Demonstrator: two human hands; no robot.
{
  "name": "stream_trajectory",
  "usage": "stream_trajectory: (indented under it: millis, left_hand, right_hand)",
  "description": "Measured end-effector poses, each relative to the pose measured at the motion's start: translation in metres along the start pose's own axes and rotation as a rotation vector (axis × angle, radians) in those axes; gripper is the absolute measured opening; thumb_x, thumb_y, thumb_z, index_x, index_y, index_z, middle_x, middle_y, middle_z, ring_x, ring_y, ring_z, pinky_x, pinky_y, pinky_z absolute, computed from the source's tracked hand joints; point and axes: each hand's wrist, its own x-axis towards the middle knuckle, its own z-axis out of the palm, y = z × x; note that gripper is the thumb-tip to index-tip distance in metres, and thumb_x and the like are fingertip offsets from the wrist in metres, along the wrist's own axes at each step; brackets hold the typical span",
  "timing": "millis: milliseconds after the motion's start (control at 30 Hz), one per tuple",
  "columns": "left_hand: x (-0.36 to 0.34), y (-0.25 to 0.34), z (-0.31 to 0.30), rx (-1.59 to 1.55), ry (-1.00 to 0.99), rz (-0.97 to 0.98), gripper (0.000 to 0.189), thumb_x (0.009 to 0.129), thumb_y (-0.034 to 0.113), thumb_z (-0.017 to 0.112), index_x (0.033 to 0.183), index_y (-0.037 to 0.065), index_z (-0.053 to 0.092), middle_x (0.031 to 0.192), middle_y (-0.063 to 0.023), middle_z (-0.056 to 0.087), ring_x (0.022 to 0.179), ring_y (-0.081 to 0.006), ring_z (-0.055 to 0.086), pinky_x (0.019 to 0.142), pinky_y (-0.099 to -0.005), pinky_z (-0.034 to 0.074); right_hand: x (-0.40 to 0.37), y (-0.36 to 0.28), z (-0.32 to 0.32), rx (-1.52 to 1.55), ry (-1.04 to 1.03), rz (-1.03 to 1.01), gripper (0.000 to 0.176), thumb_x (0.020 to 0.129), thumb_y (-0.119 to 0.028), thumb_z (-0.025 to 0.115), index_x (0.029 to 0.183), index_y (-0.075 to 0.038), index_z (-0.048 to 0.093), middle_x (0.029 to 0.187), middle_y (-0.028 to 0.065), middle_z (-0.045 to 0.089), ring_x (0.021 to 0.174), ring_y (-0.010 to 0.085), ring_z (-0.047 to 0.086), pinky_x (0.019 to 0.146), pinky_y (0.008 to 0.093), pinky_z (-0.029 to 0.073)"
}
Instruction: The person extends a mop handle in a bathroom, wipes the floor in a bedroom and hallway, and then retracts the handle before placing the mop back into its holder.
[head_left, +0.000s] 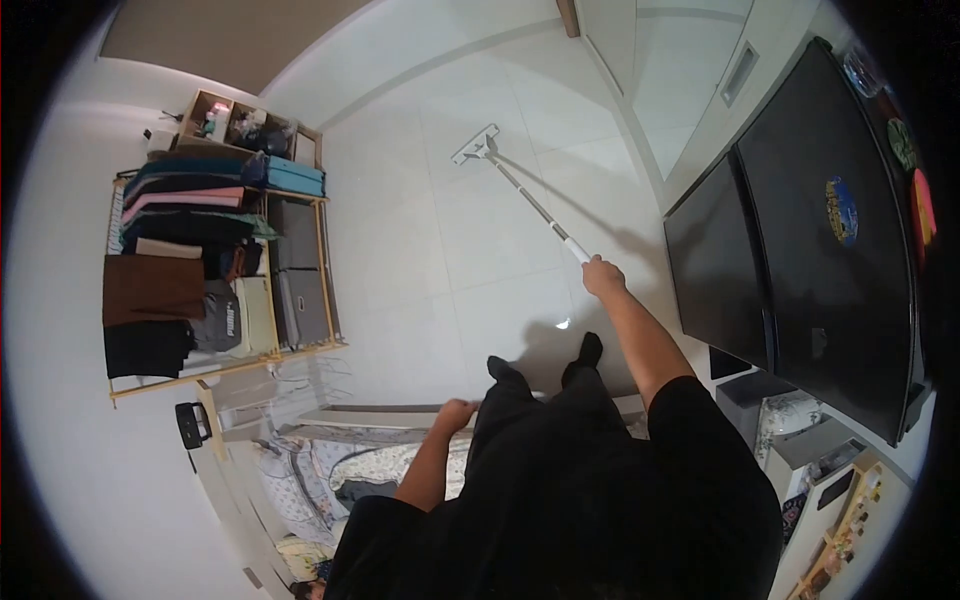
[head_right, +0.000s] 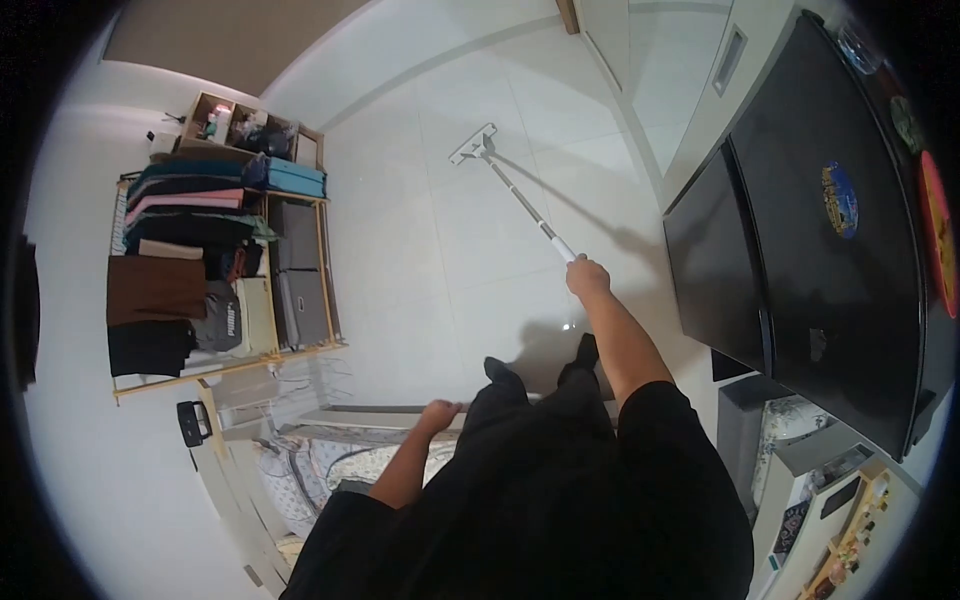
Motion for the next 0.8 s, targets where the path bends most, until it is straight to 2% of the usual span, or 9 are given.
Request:
stream_trajectory:
  millis: [100, 267, 300, 333, 400, 433, 567, 667, 800]
  left_hand:
    - [-0.014, 0.003, 0.000, 0.070, -0.077, 0.019, 0.050, 0.086, 0.046, 0.047, 0.083, -0.001, 0.067, 0.089, -0.0256, 0.063, 0.088, -0.0413, 0.060, 0.081, -0.0469, 0.046]
    - [0.014, 0.018, -0.003, 0.120, -0.141, 0.038, 0.051, 0.086, 0.046, 0.044, 0.084, 0.000, 0.067, 0.089, -0.0261, 0.063, 0.089, -0.0417, 0.059, 0.083, -0.0464, 0.046]
    - [0.021, 0.028, -0.006, 0.144, -0.129, 0.103, 0.051, 0.086, 0.045, 0.044, 0.083, 0.000, 0.067, 0.089, -0.0258, 0.063, 0.089, -0.0415, 0.059, 0.083, -0.0463, 0.046]
    - [0.032, 0.040, -0.010, 0.170, -0.113, 0.170, 0.051, 0.086, 0.044, 0.044, 0.083, -0.001, 0.067, 0.090, -0.0256, 0.063, 0.089, -0.0413, 0.059, 0.083, -0.0463, 0.046]
    - [0.042, 0.077, -0.028, 0.208, -0.117, 0.257, 0.051, 0.086, 0.043, 0.044, 0.081, -0.003, 0.066, 0.089, -0.0256, 0.063, 0.089, -0.0407, 0.059, 0.082, -0.0466, 0.046]
    - [0.054, 0.086, -0.027, 0.190, -0.096, 0.270, 0.052, 0.087, 0.043, 0.044, 0.080, -0.004, 0.066, 0.088, -0.0257, 0.063, 0.088, -0.0406, 0.059, 0.082, -0.0464, 0.046]
    - [0.072, 0.141, -0.042, 0.049, -0.058, 0.312, 0.052, 0.087, 0.043, 0.044, 0.081, -0.004, 0.066, 0.088, -0.0257, 0.063, 0.086, -0.0400, 0.060, 0.081, -0.0458, 0.046]
    - [0.078, 0.166, -0.048, 0.045, -0.067, 0.349, 0.052, 0.086, 0.043, 0.045, 0.081, -0.004, 0.066, 0.087, -0.0254, 0.063, 0.085, -0.0397, 0.060, 0.081, -0.0451, 0.046]
    - [0.106, 0.144, -0.048, 0.125, -0.080, 0.421, 0.053, 0.087, 0.044, 0.044, 0.083, -0.004, 0.065, 0.086, -0.0265, 0.062, 0.086, -0.0416, 0.059, 0.081, -0.0464, 0.046]
  right_hand:
    - [-0.009, 0.008, -0.026, -0.106, -0.091, 0.051, 0.041, 0.091, -0.039, 0.043, 0.106, -0.003, 0.054, 0.103, 0.0205, 0.062, 0.097, 0.0380, 0.060, 0.084, 0.0467, 0.047]
    - [-0.138, 0.170, -0.016, -0.181, -0.133, 0.247, 0.050, 0.091, -0.045, 0.037, 0.120, -0.007, 0.052, 0.114, 0.0201, 0.058, 0.106, 0.0374, 0.056, 0.091, 0.0465, 0.043]
    - [-0.180, 0.224, -0.005, -0.387, -0.161, -0.025, 0.047, 0.093, -0.043, 0.035, 0.115, -0.006, 0.054, 0.111, 0.0190, 0.059, 0.103, 0.0380, 0.057, 0.089, 0.0471, 0.044]
    - [-0.228, 0.230, -0.023, -0.291, -0.266, 0.379, 0.042, 0.094, -0.038, 0.034, 0.110, -0.006, 0.055, 0.109, 0.0168, 0.060, 0.100, 0.0371, 0.059, 0.087, 0.0469, 0.046]
    - [-0.332, 0.349, 0.021, -0.485, -0.251, 0.105, 0.041, 0.093, -0.040, 0.039, 0.104, -0.004, 0.057, 0.096, 0.0191, 0.064, 0.090, 0.0360, 0.062, 0.077, 0.0467, 0.049]
    - [-0.389, 0.321, -0.010, -0.306, -0.092, 0.428, 0.042, 0.091, -0.040, 0.043, 0.102, -0.001, 0.056, 0.082, 0.0211, 0.064, 0.081, 0.0381, 0.063, 0.072, 0.0478, 0.050]
    - [-0.531, 0.341, -0.010, -0.341, -0.273, 0.568, 0.055, 0.092, -0.042, 0.037, 0.099, 0.011, 0.051, 0.077, 0.0268, 0.063, 0.069, 0.0402, 0.063, 0.062, 0.0496, 0.050]
    - [-0.519, 0.329, -0.007, -0.255, -0.409, 0.543, 0.059, 0.091, -0.044, 0.037, 0.096, 0.013, 0.047, 0.076, 0.0303, 0.061, 0.074, 0.0434, 0.063, 0.067, 0.0481, 0.051]
    - [-0.430, 0.277, -0.013, -0.303, -0.249, 0.501, 0.041, 0.091, -0.038, 0.040, 0.096, 0.001, 0.053, 0.077, 0.0225, 0.064, 0.074, 0.0392, 0.064, 0.065, 0.0468, 0.052]
